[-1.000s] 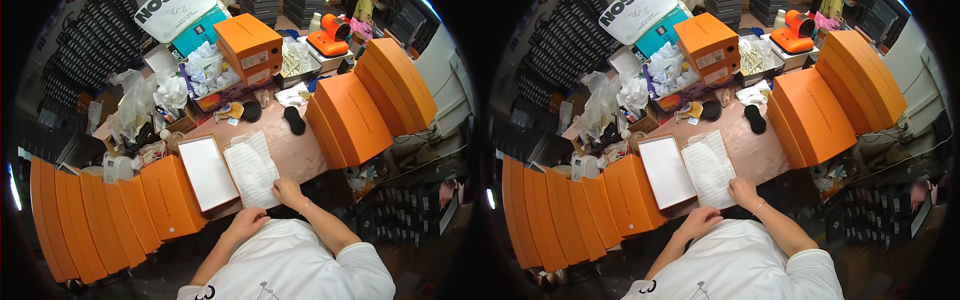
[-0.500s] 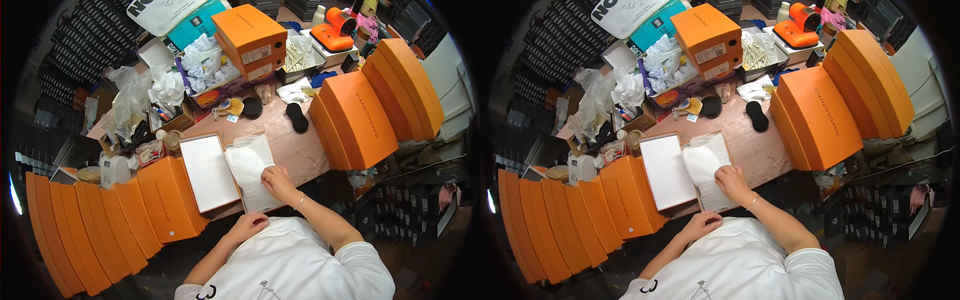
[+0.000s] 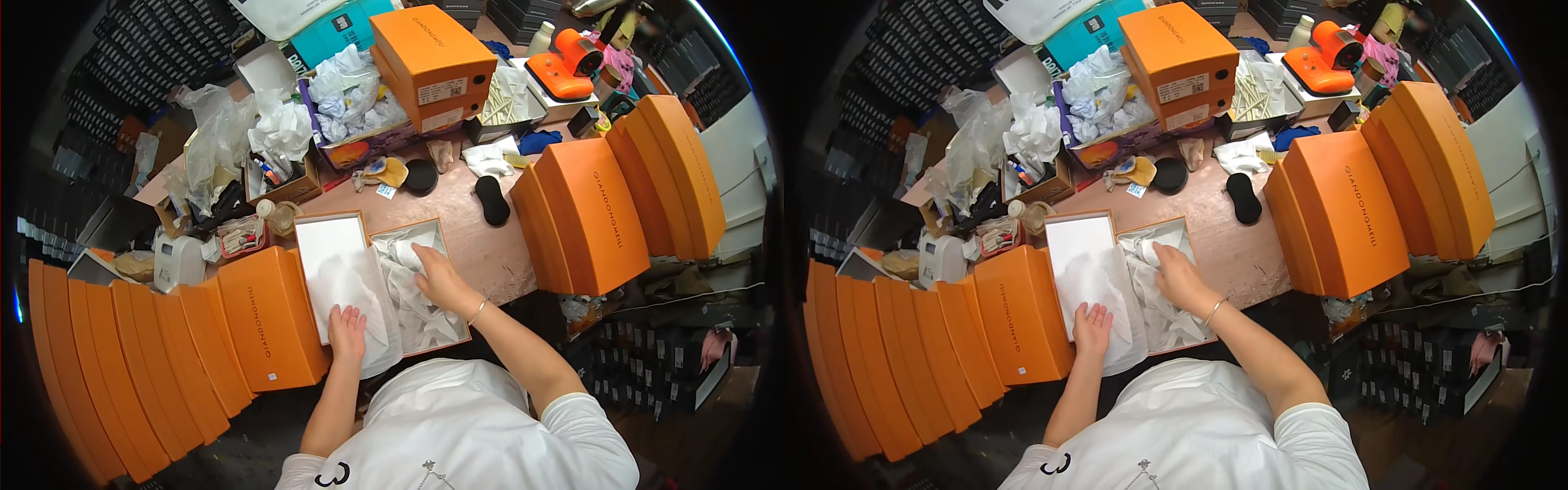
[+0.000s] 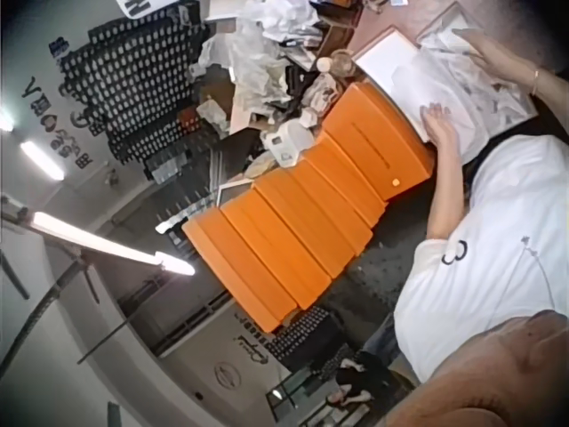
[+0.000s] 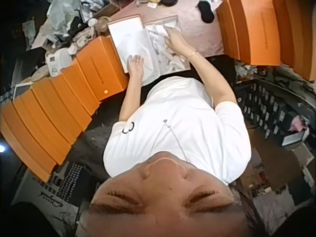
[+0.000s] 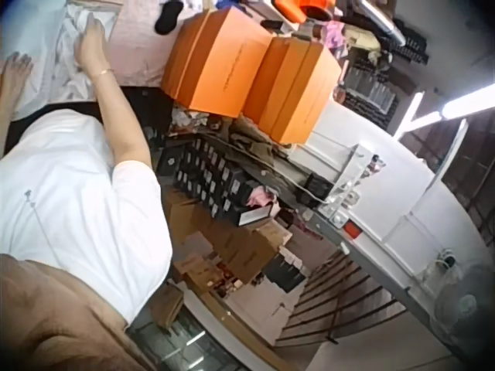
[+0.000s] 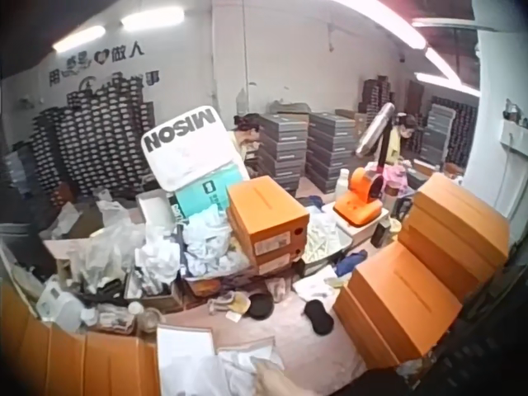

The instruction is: Packaging high-heeled shoes into boxes with tissue paper and protective fillers.

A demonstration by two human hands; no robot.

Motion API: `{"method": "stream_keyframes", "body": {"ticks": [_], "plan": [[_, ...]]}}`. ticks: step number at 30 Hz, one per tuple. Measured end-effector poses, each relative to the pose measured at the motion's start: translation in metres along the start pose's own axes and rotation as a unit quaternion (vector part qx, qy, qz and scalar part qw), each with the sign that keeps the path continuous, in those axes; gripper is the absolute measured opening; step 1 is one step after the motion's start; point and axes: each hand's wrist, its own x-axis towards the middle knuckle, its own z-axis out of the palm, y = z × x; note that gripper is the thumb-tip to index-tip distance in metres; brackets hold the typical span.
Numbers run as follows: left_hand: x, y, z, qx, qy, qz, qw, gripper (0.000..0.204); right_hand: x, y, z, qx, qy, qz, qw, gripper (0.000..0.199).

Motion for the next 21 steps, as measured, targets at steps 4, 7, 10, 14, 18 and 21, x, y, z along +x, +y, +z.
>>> {"method": "stream_keyframes", "body": {"ticks": [4, 7, 10, 14, 18, 21], "plan": [[-0.022, 0.005, 0.029, 0.318, -0.35, 0.134, 0.871, 0.051, -0.003, 0.057, 0.059, -0.14, -0.155, 0.049, 0.977, 0.063], [-0.02, -0.023, 0.047, 0.236, -0.25, 0.046, 0.938, 0.049, 0.023, 0.06, 0.06, -0.165, -0.198, 0.096, 0.962, 0.064], [-0.005, -0.004, 0.025, 0.239, -0.261, 0.1, 0.93, 0.052, 0.038, 0.041, 0.017, -0.105, -0.173, 0.067, 0.977, 0.058], [-0.049, -0.002, 0.027, 0.181, -0.367, 0.1, 0.907, 0.068, 0.03, -0.03, -0.064, 0.125, -0.012, 0.044, 0.991, 0.046], [-0.088, -0.019, 0.071, -0.07, -0.346, -0.125, 0.927, 0.071, 0.018, -0.057, -0.056, 0.132, 0.131, -0.008, 0.983, 0.035], [-0.069, -0.005, 0.066, -0.094, -0.324, -0.161, 0.928, 0.061, 0.001, -0.079, -0.063, -0.007, 0.13, -0.18, 0.975, 0.034]]}}
